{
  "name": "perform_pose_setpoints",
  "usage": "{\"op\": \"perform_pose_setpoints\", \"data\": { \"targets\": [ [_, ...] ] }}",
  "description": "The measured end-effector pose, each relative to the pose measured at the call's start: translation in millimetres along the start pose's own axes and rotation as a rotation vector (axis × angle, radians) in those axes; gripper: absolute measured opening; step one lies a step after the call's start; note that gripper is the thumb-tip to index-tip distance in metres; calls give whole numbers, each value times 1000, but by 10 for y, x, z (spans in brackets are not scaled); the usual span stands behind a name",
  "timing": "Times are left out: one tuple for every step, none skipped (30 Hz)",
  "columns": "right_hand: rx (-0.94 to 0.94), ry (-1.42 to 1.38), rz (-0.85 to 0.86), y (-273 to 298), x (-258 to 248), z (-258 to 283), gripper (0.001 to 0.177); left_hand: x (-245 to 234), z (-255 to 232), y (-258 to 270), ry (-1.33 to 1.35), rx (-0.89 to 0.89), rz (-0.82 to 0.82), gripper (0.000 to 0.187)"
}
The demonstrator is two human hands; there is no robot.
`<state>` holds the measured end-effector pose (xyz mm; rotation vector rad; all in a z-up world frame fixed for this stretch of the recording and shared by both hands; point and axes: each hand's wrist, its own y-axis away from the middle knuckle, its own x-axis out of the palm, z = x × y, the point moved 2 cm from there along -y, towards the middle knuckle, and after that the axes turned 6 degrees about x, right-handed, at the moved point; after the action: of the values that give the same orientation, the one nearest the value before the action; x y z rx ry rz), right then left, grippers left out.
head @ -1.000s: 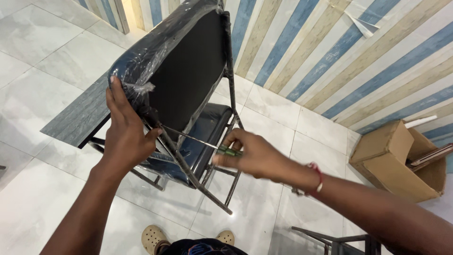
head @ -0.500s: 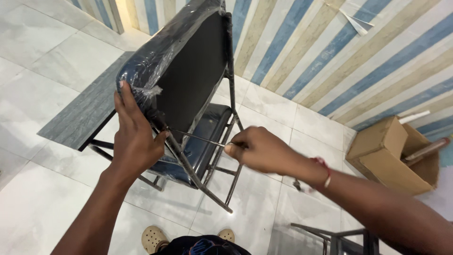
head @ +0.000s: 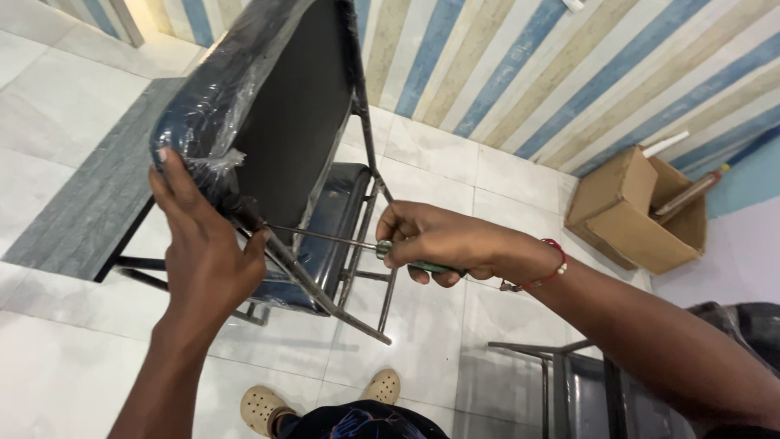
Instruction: The person uses a screwdriver to tighten screws on a black chair, securing the backrest and seat to the metal frame. The chair remains wrapped in protective plastic during the process.
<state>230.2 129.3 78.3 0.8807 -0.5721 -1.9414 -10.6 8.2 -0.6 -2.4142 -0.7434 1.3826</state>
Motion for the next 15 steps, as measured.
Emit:
{"op": "perform_pose_setpoints", "data": {
  "targets": [
    [-90, -43, -1, 32, 7, -4, 31, 17, -18, 6, 5, -4, 4, 134],
    [-198, 112, -60, 58, 20, 2, 29, 19, -23, 14, 7, -10, 8, 134],
    [-304, 268, -119, 87, 40, 4, 28, 27, -30, 20, 8, -16, 11, 134],
    [-412, 426, -179, 111, 53, 2, 27, 42, -45, 18, 0, -5, 6, 134],
    [-519, 555, -260, 165, 71, -15, 27, 57, -60, 17, -9, 6, 1, 135],
    [-628, 684, -338, 246, 113, -36, 27, 53, -65, 25, -20, 15, -6, 135],
    [-737, 814, -416, 318, 166, -54, 27, 51, -67, 37, -11, 14, -5, 135],
    [-736, 903, -475, 357, 211, -90, 33, 64, -75, 44, -2, 12, -5, 134],
    [-733, 992, -535, 395, 256, -128, 41, 76, -79, 48, 7, 11, -6, 134],
    [-726, 1080, -592, 420, 289, -153, 48, 77, -78, 60, 15, 3, -2, 133],
    [-754, 1080, -639, 433, 299, -166, 49, 78, -75, 71, 23, -4, 1, 133],
    [-783, 1081, -686, 437, 299, -181, 50, 82, -71, 77, 31, -12, 3, 132],
    [-812, 1081, -734, 431, 297, -196, 52, 87, -75, 81, 18, -4, -4, 133],
    [-802, 1097, -784, 409, 289, -207, 52, 90, -80, 75, 3, 3, -14, 133],
    [-792, 1113, -833, 381, 280, -218, 52, 87, -88, 70, -11, 11, -24, 134]
  ]
}}
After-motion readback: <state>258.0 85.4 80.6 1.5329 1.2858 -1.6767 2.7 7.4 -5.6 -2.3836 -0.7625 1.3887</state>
